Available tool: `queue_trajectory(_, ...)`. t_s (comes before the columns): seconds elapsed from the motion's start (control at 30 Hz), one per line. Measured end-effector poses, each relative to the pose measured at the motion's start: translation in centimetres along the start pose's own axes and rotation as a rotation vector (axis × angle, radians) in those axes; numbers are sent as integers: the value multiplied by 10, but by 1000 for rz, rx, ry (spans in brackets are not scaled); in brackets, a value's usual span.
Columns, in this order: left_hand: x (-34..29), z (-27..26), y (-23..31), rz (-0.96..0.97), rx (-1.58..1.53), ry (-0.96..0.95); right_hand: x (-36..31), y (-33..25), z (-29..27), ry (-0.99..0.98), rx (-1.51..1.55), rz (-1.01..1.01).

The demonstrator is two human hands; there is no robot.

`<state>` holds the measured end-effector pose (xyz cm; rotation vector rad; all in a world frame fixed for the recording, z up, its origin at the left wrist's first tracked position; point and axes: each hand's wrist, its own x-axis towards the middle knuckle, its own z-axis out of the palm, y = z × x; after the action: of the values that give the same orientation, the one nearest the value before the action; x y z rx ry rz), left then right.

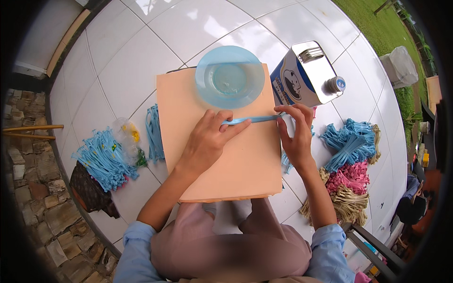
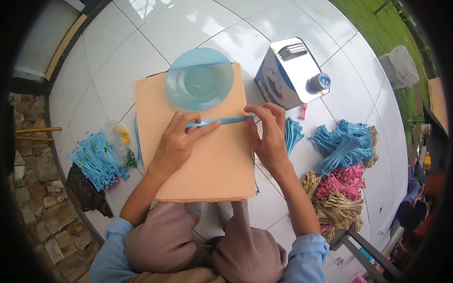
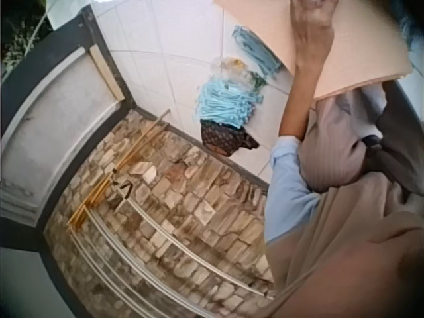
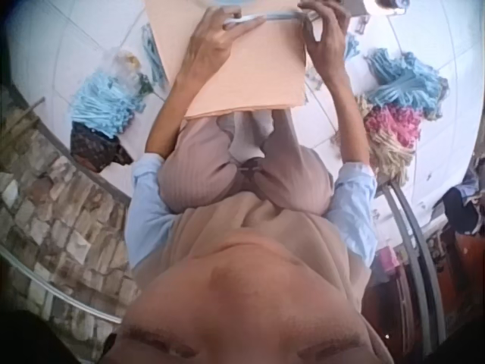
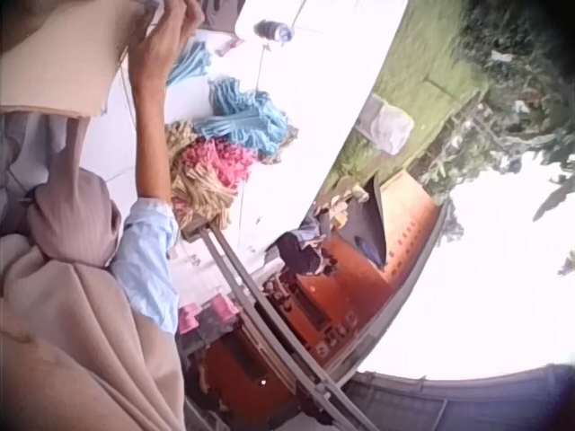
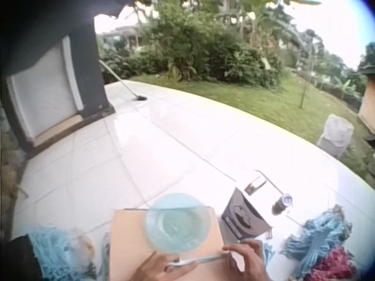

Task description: The person applies adhesive from a bowl to blue straps and attaches small green and yellow floral components to other blue straps.

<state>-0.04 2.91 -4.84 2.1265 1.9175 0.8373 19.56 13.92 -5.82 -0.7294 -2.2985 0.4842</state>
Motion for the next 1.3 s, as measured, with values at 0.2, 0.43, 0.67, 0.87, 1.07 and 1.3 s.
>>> queue_trajectory(0.2,1,0,3,27,-7,36,37,-15,-1,-287,-173,-75)
queue_trajectory(0.43,-1,3,-3,80,60,66,63,-11,16,-207,-235,-265)
queue_trajectory(0.67,-1,2,-1,82,37,55,63,-6,19,-171,-267,-275)
queue_trajectory(0.87,2,2,0,70,49,44,64,-8,13,-180,-277,-269)
queue_trajectory(1.07,2,-4,3,19,42,35,19,-18,-13,-6,-254,-118)
queue_trajectory(1.3,3,-3,5,11,8,7,-10,-14,-11,-55,-421,-193)
